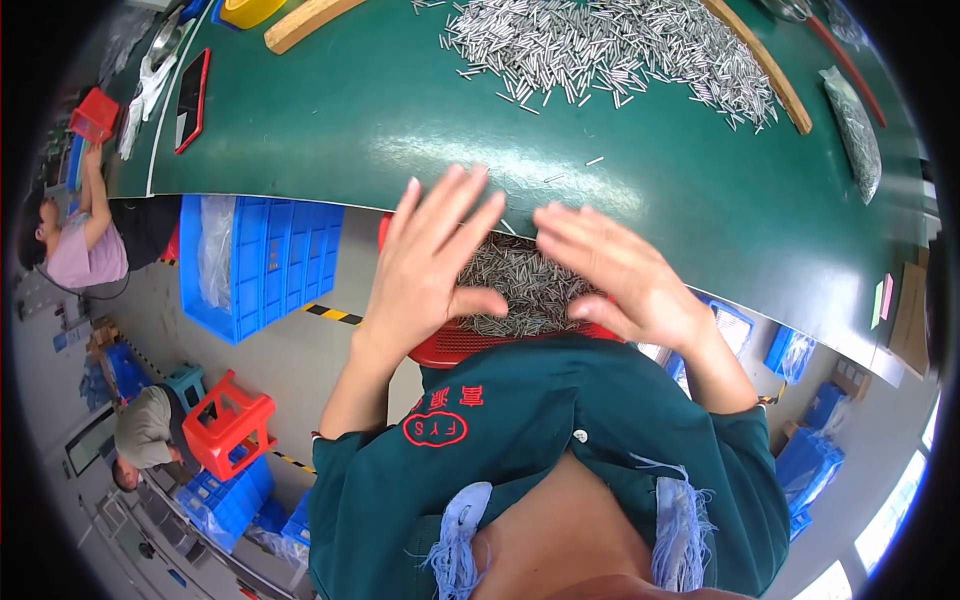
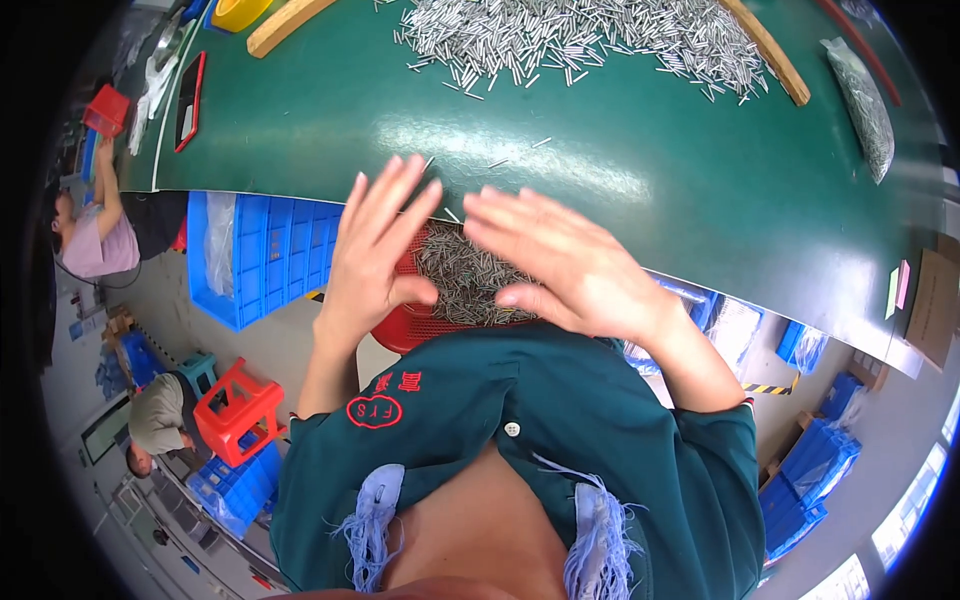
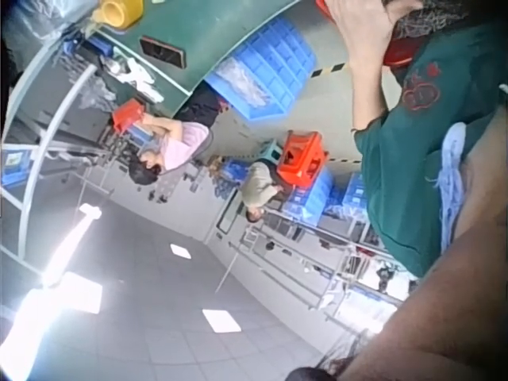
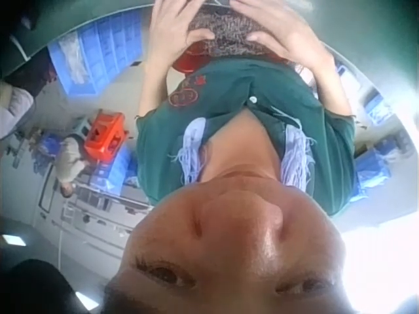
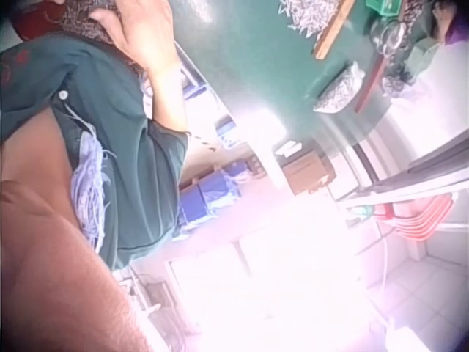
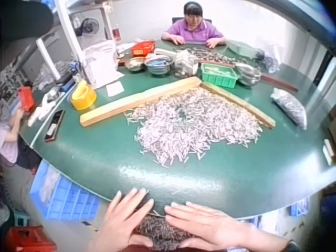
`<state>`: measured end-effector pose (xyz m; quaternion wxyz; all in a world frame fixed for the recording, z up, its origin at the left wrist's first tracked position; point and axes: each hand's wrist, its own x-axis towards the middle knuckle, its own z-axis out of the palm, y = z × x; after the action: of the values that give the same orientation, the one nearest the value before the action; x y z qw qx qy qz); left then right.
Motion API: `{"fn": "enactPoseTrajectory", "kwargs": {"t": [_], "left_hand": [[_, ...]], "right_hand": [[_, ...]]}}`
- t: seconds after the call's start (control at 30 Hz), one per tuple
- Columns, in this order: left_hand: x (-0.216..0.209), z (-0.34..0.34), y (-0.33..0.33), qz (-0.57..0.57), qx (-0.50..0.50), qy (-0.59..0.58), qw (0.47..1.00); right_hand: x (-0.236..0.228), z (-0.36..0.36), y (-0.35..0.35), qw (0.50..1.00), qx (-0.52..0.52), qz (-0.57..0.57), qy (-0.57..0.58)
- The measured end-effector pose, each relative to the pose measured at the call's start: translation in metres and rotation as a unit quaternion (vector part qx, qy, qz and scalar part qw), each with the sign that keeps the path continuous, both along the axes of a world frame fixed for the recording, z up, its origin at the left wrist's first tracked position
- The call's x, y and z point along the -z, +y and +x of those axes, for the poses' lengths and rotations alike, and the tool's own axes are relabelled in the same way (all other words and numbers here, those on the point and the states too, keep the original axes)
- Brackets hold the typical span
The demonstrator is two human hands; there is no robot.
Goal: Sorting and gathering small metal pins on a workbench into a red plastic bin.
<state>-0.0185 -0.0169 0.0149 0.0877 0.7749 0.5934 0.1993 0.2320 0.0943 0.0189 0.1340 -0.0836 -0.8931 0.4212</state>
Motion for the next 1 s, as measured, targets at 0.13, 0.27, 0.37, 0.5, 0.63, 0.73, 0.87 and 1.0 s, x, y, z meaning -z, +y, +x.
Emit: {"fn": "enactPoseTrajectory", "kwargs": {"t": [0.13,0.27,0.37,0.5,0.63,0.73,0.87,1.0], "left_hand": [[0.013,0.016,0.02,0.006,-0.062,0.042,0.997],[0.011,0.035,0.027,-0.005,0.024,0.026,0.999],[0.011,0.031,0.018,0.013,0.057,-0.049,0.997],[-0.005,0.037,0.027,0.056,0.063,-0.07,0.994],[0.0,0.058,0.066,0.073,0.032,-0.012,0.997],[0.014,0.062,0.077,0.059,0.031,0.003,0.998],[0.012,0.042,0.062,0.022,0.028,0.045,0.998],[0.005,-0.03,0.04,-0.004,-0.128,0.176,0.976]], "right_hand": [[-0.003,-0.01,0.006,0.963,0.155,0.204,-0.08],[0.005,-0.007,-0.001,0.962,0.165,0.197,-0.094],[0.001,0.001,-0.002,0.992,0.12,0.005,-0.024],[0.007,0.007,0.004,0.958,0.224,-0.16,0.078],[0.015,0.002,0.032,0.938,0.336,0.079,0.04],[0.023,0.004,0.035,0.919,0.378,0.111,-0.01],[0.025,0.006,0.036,0.917,0.371,0.139,-0.038],[0.023,0.004,0.036,0.914,0.374,0.149,-0.051]]}}
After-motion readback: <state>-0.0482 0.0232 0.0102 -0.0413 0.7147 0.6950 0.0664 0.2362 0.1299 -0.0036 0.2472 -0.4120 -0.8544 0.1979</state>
